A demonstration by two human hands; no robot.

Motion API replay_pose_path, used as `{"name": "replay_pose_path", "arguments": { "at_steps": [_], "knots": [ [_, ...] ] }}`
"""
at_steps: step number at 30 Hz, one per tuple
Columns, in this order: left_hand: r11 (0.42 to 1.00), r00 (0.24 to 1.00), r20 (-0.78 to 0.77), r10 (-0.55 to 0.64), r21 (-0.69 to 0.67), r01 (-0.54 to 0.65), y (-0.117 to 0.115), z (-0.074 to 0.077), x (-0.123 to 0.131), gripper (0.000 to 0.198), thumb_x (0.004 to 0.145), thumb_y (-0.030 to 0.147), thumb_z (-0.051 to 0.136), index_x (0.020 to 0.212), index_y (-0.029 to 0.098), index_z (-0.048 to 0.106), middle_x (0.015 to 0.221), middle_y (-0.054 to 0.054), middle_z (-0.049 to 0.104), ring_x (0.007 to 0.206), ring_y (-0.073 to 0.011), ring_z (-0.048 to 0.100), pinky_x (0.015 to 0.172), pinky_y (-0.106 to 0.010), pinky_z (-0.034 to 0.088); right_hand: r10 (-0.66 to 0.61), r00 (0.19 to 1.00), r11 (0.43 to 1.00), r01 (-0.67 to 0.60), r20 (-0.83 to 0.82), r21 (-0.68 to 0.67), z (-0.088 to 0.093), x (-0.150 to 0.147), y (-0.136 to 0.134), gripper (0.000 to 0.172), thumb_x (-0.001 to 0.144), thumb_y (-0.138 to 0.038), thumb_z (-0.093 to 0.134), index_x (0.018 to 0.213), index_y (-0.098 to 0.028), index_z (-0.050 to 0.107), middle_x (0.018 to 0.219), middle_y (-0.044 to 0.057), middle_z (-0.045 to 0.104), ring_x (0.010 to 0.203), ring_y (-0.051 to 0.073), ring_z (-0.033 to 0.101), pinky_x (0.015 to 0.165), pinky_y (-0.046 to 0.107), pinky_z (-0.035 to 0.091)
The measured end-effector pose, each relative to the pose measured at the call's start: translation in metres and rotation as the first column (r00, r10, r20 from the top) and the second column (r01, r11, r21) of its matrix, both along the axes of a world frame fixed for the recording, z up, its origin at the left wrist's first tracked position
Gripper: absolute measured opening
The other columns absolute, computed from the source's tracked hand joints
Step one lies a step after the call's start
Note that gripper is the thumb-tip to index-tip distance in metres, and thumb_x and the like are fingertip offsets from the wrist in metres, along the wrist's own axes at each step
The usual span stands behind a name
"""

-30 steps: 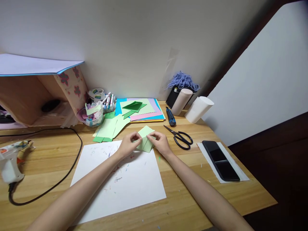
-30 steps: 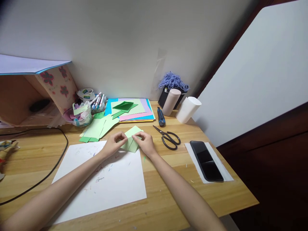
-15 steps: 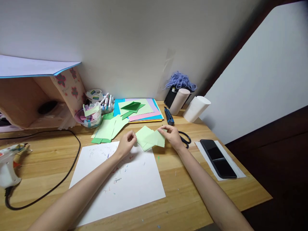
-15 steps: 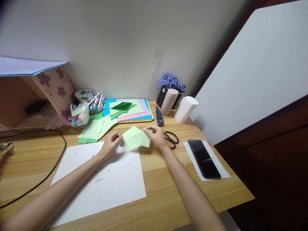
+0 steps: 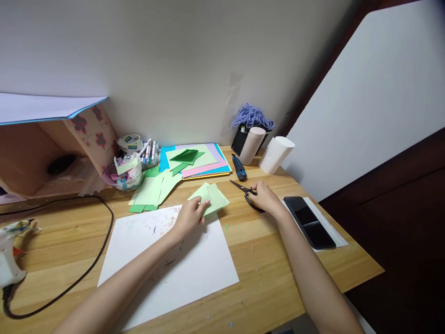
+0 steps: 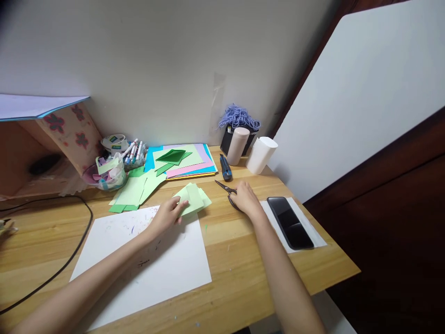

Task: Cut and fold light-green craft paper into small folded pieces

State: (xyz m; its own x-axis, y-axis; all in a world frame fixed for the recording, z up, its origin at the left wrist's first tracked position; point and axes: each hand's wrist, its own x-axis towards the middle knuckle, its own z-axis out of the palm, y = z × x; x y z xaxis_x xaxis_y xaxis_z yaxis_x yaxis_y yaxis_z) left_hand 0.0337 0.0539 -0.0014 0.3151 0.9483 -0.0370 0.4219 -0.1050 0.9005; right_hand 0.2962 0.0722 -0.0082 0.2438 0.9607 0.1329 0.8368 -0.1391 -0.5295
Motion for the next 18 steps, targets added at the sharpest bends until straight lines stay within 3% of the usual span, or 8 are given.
{"name": "replay_pose_path", "arguments": {
  "at_steps": [3, 5, 8, 11, 13, 15, 17, 18],
  "knots": [
    [0.999, 0.999, 0.008, 0.041, 0.035, -0.041, 0.004, 0.003, -0.004, 0.035, 0.081, 0.049, 0.039, 0.061, 0.021, 0.043, 0.044, 0.004, 0.047, 0.042, -0.0127, 0.042, 0.047, -0.024, 0.029, 0.005, 0.986, 0.997, 0.007, 0.164, -0.074, -0.008, 0.017, -0.007, 0.019, 0.056, -0.02, 0.064, 0.07, -0.018, 0.052, 0.081, 0.012, 0.059, 0.086, 0.028, 0.057, 0.072, 0.033, 0.042],
    [0.997, 0.998, 0.015, 0.058, 0.052, -0.059, 0.008, 0.004, -0.007, 0.036, 0.082, 0.048, 0.039, 0.058, 0.02, 0.042, 0.046, 0.004, 0.046, 0.045, -0.0129, 0.043, 0.049, -0.024, 0.029, 0.015, 0.988, 0.997, -0.002, 0.155, -0.081, -0.01, 0.018, -0.009, 0.019, 0.055, -0.018, 0.063, 0.069, -0.018, 0.051, 0.078, 0.011, 0.06, 0.081, 0.027, 0.058, 0.067, 0.031, 0.042],
    [0.996, 0.997, 0.041, 0.058, 0.062, -0.06, 0.014, 0.004, -0.011, 0.04, 0.082, 0.048, 0.039, 0.054, 0.019, 0.04, 0.049, 0.003, 0.045, 0.05, -0.0129, 0.043, 0.052, -0.024, 0.031, 0.012, 1.0, 0.996, -0.013, -0.01, -0.086, -0.005, 0.01, -0.009, 0.024, 0.056, -0.026, 0.064, 0.073, -0.019, 0.05, 0.076, 0.008, 0.061, 0.072, 0.023, 0.058, 0.058, 0.028, 0.04],
    [0.996, 0.994, 0.082, 0.07, 0.057, -0.075, 0.02, 0.005, -0.016, 0.04, 0.083, 0.047, 0.038, 0.055, 0.019, 0.042, 0.052, 0.002, 0.045, 0.052, -0.0124, 0.042, 0.053, -0.024, 0.031, 0.042, 0.948, 0.999, -0.047, -0.316, -0.008, 0.003, -0.01, -0.01, 0.028, 0.062, -0.036, 0.063, 0.079, -0.019, 0.049, 0.074, 0.004, 0.059, 0.067, 0.018, 0.056, 0.057, 0.026, 0.039],
    [0.99, 0.988, 0.11, 0.105, 0.078, -0.114, 0.023, 0.008, -0.019, 0.039, 0.083, 0.045, 0.038, 0.056, 0.018, 0.043, 0.053, 0.002, 0.045, 0.052, -0.0119, 0.041, 0.052, -0.023, 0.031, 0.116, 0.801, 0.99, -0.138, -0.588, 0.008, 0.007, -0.031, -0.013, 0.032, 0.066, -0.046, 0.06, 0.077, -0.019, 0.047, 0.062, -0.001, 0.051, 0.053, 0.013, 0.049, 0.049, 0.024, 0.037],
    [0.981, 0.981, 0.129, 0.148, 0.108, -0.162, 0.026, 0.013, -0.023, 0.038, 0.083, 0.045, 0.039, 0.055, 0.019, 0.042, 0.053, 0.002, 0.044, 0.052, -0.0115, 0.04, 0.052, -0.023, 0.031, 0.144, 0.552, 0.961, -0.275, -0.821, -0.016, 0.009, -0.054, -0.02, 0.04, 0.067, -0.057, 0.057, 0.078, -0.021, 0.042, 0.055, -0.006, 0.041, 0.043, 0.009, 0.04, 0.042, 0.021, 0.034],
    [0.971, 0.972, 0.134, 0.192, 0.118, -0.208, 0.028, 0.019, -0.026, 0.038, 0.082, 0.044, 0.04, 0.055, 0.019, 0.039, 0.052, 0.003, 0.042, 0.051, -0.0113, 0.039, 0.052, -0.023, 0.03, 0.133, 0.3, 0.898, -0.44, -0.945, -0.013, 0.008, -0.075, -0.029, 0.051, 0.064, -0.07, 0.051, 0.078, -0.022, 0.039, 0.057, -0.007, 0.04, 0.044, 0.009, 0.041, 0.045, 0.024, 0.041],
    [0.967, 0.968, 0.136, 0.209, 0.118, -0.225, 0.028, 0.022, -0.028, 0.038, 0.082, 0.045, 0.04, 0.055, 0.019, 0.038, 0.052, 0.003, 0.042, 0.051, -0.0112, 0.038, 0.052, -0.023, 0.029, 0.119, 0.214, 0.86, -0.511, -0.97, -0.007, 0.007, -0.084, -0.034, 0.057, 0.061, -0.077, 0.045, 0.077, -0.022, 0.039, 0.056, -0.007, 0.039, 0.044, 0.009, 0.042, 0.049, 0.027, 0.045]
  ]
}}
